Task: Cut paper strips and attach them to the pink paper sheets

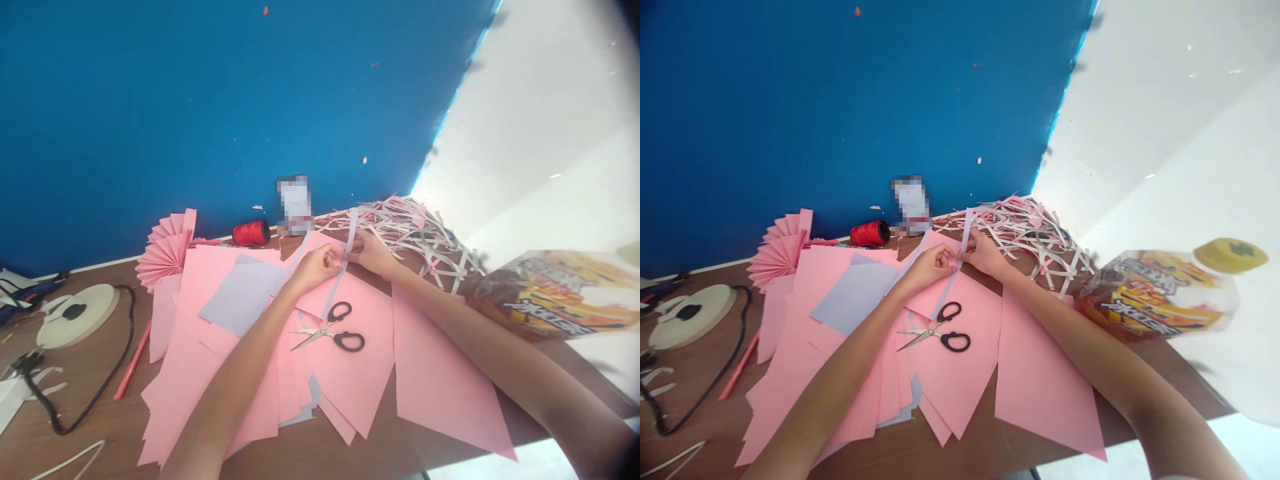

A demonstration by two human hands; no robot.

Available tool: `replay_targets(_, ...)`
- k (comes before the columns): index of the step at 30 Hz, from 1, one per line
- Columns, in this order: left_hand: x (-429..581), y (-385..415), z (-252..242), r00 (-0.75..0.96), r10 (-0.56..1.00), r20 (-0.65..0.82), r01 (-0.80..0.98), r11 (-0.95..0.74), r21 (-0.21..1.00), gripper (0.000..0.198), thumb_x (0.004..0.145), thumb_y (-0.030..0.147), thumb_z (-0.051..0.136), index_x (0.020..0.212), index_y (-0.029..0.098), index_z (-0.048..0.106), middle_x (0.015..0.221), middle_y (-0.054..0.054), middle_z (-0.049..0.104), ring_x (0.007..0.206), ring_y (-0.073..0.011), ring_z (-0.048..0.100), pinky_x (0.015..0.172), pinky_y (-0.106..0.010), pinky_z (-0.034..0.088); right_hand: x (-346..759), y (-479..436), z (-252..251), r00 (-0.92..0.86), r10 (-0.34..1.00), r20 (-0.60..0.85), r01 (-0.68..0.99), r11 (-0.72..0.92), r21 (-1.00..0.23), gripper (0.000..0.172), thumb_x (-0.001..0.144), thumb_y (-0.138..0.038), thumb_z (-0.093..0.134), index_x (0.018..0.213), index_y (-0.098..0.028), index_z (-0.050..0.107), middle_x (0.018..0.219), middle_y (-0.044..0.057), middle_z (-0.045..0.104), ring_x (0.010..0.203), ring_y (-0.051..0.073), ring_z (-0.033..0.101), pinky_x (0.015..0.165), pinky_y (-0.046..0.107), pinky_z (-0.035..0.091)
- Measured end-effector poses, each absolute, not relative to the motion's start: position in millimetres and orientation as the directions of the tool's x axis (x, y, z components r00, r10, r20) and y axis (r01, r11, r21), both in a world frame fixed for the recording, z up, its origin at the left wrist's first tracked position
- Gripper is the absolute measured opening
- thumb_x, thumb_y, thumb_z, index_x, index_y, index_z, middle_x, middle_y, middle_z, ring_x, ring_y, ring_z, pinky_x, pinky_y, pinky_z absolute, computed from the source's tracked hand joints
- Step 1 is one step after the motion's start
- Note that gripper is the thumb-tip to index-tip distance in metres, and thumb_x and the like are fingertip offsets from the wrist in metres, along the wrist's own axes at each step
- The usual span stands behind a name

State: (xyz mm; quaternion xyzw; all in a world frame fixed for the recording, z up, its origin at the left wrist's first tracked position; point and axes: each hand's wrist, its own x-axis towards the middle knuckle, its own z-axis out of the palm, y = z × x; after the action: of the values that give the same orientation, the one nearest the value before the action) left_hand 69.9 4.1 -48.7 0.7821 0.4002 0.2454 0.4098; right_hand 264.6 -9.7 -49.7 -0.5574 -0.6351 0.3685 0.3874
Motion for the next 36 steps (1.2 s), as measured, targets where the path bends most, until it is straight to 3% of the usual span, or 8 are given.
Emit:
replay_targets(10,69.4,2.0,-45.4,0.566,0.82,0.083,0.439,-0.385,0.812,0.019,0.073,0.029,0.063,0.088,0.021,0.054,0.063,0.007,0.042,0.057,-0.0096,0.042,0.056,-0.022,0.03,267.2,-9.6,-49.4,-0.012,0.994,0.113,0.486,0.104,-0.868,0.05,0.066,-0.018,0.072,0.111,-0.019,0.05,0.075,-0.002,0.068,0.064,0.014,0.062,0.065,0.027,0.048)
replay_targets(24,70.8,2.6,-45.7,0.597,0.799,0.072,0.444,-0.403,0.8,0.02,0.076,0.032,0.06,0.09,0.02,0.067,0.059,0.005,0.041,0.055,-0.0105,0.039,0.053,-0.023,0.028,268.0,-7.8,-51.6,0.068,0.987,0.148,0.558,0.086,-0.825,0.041,0.065,-0.024,0.069,0.098,-0.022,0.045,0.065,-0.006,0.06,0.059,0.015,0.058,0.057,0.027,0.043)
replay_targets(36,70.9,4.8,-47.3,0.608,0.791,0.069,0.459,-0.421,0.783,0.025,0.076,0.031,0.059,0.095,0.019,0.071,0.061,0.003,0.047,0.056,-0.0106,0.042,0.053,-0.023,0.028,266.9,-6.6,-55.4,0.104,0.969,0.222,0.542,0.131,-0.83,0.046,0.069,-0.02,0.066,0.11,-0.02,0.046,0.069,-0.005,0.061,0.06,0.015,0.058,0.06,0.027,0.043)
